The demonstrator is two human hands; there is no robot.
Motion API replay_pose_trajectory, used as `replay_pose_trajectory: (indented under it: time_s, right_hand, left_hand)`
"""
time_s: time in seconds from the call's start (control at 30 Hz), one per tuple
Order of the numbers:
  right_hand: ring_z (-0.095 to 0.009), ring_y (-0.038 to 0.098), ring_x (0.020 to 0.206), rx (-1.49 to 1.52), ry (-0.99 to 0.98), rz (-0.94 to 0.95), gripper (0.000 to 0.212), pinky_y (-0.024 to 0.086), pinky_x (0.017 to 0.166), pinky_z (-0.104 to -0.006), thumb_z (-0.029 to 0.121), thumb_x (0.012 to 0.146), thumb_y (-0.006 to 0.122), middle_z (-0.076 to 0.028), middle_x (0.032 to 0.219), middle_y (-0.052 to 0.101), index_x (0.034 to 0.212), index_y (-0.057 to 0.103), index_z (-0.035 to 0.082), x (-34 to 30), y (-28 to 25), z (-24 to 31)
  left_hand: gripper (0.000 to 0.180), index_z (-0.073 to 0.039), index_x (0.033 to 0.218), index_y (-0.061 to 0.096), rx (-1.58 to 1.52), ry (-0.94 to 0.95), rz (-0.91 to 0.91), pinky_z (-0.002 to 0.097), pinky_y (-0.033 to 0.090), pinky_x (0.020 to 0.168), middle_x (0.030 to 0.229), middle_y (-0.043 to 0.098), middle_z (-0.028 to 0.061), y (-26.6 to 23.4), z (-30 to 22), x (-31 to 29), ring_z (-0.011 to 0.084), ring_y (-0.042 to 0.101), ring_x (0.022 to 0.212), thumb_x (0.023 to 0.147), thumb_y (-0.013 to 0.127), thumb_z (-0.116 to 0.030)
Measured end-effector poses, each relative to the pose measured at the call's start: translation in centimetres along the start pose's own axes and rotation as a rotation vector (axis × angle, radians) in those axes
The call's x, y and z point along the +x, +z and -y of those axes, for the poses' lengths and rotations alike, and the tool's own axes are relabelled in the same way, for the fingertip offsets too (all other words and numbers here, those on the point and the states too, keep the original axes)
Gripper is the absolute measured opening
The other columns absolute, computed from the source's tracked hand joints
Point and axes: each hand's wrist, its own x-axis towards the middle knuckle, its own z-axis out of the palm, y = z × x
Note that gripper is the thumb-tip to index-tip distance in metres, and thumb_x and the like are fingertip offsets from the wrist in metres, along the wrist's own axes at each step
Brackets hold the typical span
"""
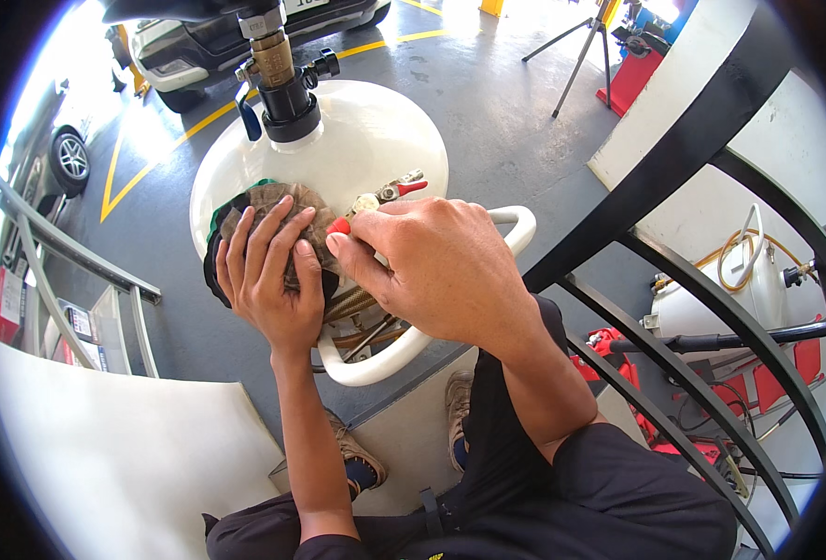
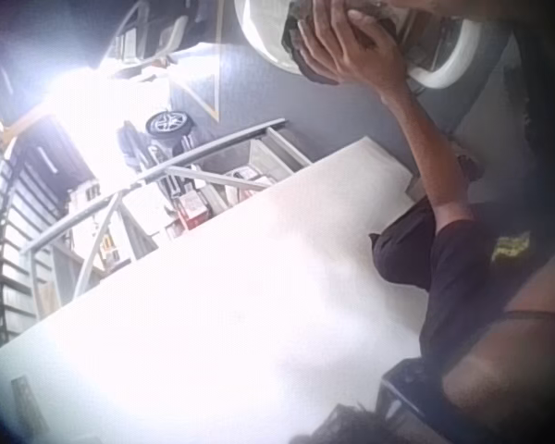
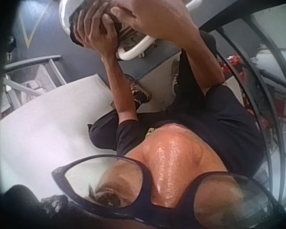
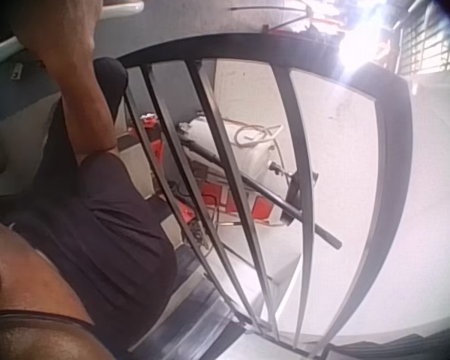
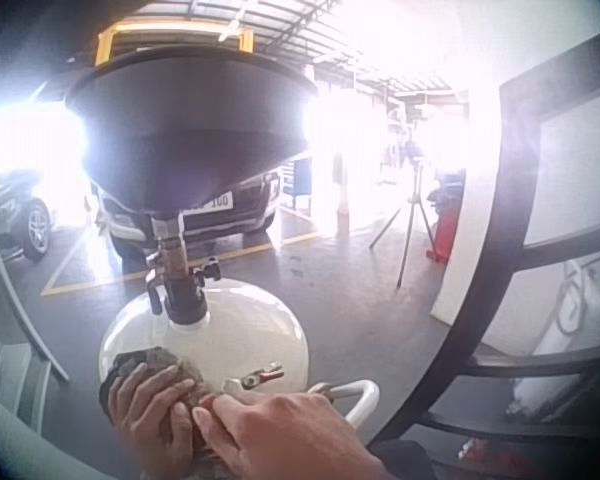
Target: The person wipes the exterior of a white cylindrical tank with a green cloth. They clean the top, sides, and bottom of the tank, as well as the attached hoses and valves, while sitting on the floor.
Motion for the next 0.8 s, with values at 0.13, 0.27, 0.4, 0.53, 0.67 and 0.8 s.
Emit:
replay_pose_trajectory:
  time_s: [0.13,0.27,0.4,0.53,0.67,0.8]
  right_hand:
    - [-0.029,0.078,0.067,-0.003,-0.002,0.003,0.039,0.065,0.069,-0.0437,0.034,0.111,0.065,-0.016,0.079,0.079,0.097,0.081,0.002,0.0,0.0,-0.1]
    - [-0.029,0.078,0.066,-0.001,-0.004,-0.002,0.038,0.064,0.068,-0.0439,0.034,0.111,0.066,-0.016,0.079,0.079,0.097,0.081,0.002,0.0,0.1,-0.1]
    - [-0.029,0.078,0.066,-0.004,0.001,-0.001,0.038,0.064,0.068,-0.0445,0.034,0.111,0.066,-0.016,0.078,0.079,0.095,0.080,0.002,0.0,0.0,-0.1]
    - [-0.031,0.077,0.066,-0.003,0.001,-0.004,0.038,0.063,0.068,-0.0449,0.034,0.111,0.066,-0.016,0.078,0.078,0.095,0.080,0.002,0.0,0.1,0.0]
    - [-0.032,0.077,0.067,0.010,0.003,-0.013,0.038,0.063,0.068,-0.0449,0.034,0.110,0.067,-0.016,0.079,0.078,0.094,0.079,0.002,-0.1,0.0,0.0]
    - [-0.033,0.077,0.071,0.124,-0.160,-0.004,0.031,0.063,0.070,-0.0454,0.031,0.106,0.069,-0.015,0.084,0.078,0.093,0.078,0.004,-0.2,-1.2,0.1]
  left_hand:
    - [0.026,-0.031,0.120,0.088,-0.005,0.002,0.000,0.0493,0.029,0.134,0.138,0.080,-0.0080,0.0,-0.1,0.0,0.0247,0.061,0.147,0.104,0.067,-0.029]
    - [0.026,-0.031,0.120,0.088,-0.003,0.004,0.001,0.0493,0.029,0.133,0.138,0.080,-0.0080,0.0,0.0,0.1,0.0249,0.061,0.146,0.104,0.067,-0.029]
    - [0.026,-0.031,0.120,0.088,-0.010,0.003,-0.002,0.0494,0.029,0.133,0.138,0.080,-0.0079,0.0,-0.1,0.1,0.0250,0.061,0.146,0.104,0.067,-0.029]
    - [0.028,-0.028,0.123,0.087,0.001,0.006,0.025,0.0501,0.029,0.134,0.141,0.079,-0.0053,-0.3,-0.1,0.1,0.0267,0.059,0.149,0.107,0.064,-0.030]
    - [0.027,-0.030,0.119,0.088,-0.007,0.004,0.003,0.0493,0.030,0.133,0.138,0.080,-0.0076,-0.1,-0.1,0.1,0.0254,0.061,0.146,0.102,0.067,-0.027]
    - [0.029,-0.029,0.120,0.088,-0.034,0.004,-0.005,0.0486,0.031,0.132,0.138,0.080,-0.0066,-0.3,-0.5,0.4,0.0265,0.062,0.145,0.101,0.067,-0.024]
